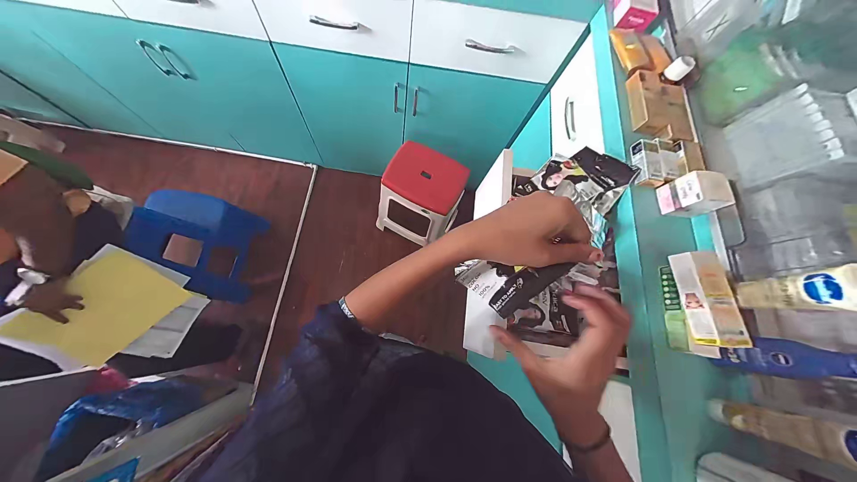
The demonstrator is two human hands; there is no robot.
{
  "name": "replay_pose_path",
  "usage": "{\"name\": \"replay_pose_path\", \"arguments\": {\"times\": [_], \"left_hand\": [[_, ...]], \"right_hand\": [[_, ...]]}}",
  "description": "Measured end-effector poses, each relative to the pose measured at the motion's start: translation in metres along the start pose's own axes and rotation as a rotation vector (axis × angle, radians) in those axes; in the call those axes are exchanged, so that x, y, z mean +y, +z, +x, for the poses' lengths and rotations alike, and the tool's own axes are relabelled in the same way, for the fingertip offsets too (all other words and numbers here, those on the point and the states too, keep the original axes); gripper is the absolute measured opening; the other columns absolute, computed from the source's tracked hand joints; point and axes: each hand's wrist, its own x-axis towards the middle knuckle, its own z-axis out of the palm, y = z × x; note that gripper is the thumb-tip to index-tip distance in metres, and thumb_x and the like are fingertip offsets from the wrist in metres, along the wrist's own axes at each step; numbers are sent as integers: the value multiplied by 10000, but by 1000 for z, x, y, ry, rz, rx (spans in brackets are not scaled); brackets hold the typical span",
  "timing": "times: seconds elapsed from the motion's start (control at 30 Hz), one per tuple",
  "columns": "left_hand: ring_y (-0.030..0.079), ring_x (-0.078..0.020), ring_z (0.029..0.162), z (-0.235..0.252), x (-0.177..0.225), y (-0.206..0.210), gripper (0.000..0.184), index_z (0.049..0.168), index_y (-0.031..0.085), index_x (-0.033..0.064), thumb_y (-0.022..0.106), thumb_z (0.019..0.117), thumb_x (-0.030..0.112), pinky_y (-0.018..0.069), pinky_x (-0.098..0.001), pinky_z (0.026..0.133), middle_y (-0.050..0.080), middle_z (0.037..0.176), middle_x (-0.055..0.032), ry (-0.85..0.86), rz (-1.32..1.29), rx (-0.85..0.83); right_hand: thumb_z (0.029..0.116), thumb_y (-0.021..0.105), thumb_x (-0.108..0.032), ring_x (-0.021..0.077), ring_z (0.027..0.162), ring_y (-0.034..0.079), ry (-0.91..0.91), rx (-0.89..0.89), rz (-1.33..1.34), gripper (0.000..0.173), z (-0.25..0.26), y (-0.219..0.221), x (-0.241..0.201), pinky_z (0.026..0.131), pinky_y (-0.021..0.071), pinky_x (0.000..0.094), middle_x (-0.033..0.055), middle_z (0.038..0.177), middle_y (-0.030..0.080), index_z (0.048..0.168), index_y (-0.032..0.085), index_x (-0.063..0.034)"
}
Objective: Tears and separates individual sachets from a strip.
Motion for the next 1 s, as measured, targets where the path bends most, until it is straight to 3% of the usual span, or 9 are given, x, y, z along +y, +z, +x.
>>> {"name": "replay_pose_path", "arguments": {"times": [0.07,0.17,0.23,0.33,0.43,0.53,0.67,0.83,1.0], "left_hand": [[440,-67,532,-1,-5,4,244,733,627,-81,593,974,-54,384,-198,558,513,594,-63,-31,-81,76],[441,-59,528,3,-17,9,283,737,623,-76,564,1007,-13,396,-193,555,507,597,-56,-71,-217,115],[461,-62,522,27,-64,40,327,726,633,-43,543,1028,41,377,-230,526,505,577,-25,152,-339,209],[658,-270,736,44,-86,62,326,1010,681,-44,515,1065,232,510,-477,682,661,774,-148,186,-221,182],[590,-380,1170,39,-77,76,613,1367,570,-49,564,998,442,503,-520,965,607,1250,-239,183,-100,262],[618,-329,1080,17,-56,92,838,1228,666,-54,660,794,663,532,-459,890,641,1190,-212,339,-109,527],[666,-280,1023,10,-39,132,488,1155,708,-11,808,824,333,561,-404,851,688,1123,-175,452,-71,570],[667,-288,1156,21,-43,138,342,1203,698,2,734,885,123,542,-425,974,691,1235,-176,503,-47,514],[697,-185,725,22,-54,104,194,1080,736,-6,608,938,33,556,-399,651,734,844,-95,528,-275,121]], "right_hand": [[786,800,-596,349,1213,550,-52,92,-87,777,-2,25,-4,1036,440,431,268,1262,559,1223,528,-14],[890,676,-346,318,1157,617,-104,194,-140,465,5,30,1,1024,466,408,240,1168,642,1177,554,0],[957,550,-213,318,1100,687,-118,176,-184,348,10,9,-3,1050,464,470,232,1118,720,1157,655,51],[961,427,-46,337,1085,714,-67,13,-300,379,28,-32,-21,1058,448,525,210,1158,740,1194,713,42],[941,404,40,416,989,720,14,-136,-439,422,46,-63,-28,849,525,581,243,1112,734,1218,719,-12],[925,396,75,485,804,685,52,-241,-535,444,62,-83,-28,585,476,587,299,1070,694,1260,679,2],[922,425,63,498,662,650,12,-374,-618,436,71,-97,-32,495,448,579,320,984,677,1296,649,44],[903,526,3,519,657,652,82,-569,-594,379,80,-123,-36,527,468,631,302,841,669,1271,603,51],[996,543,-339,355,575,641,66,-693,-408,374,72,-140,-10,514,476,545,180,777,708,1132,735,-48]]}}
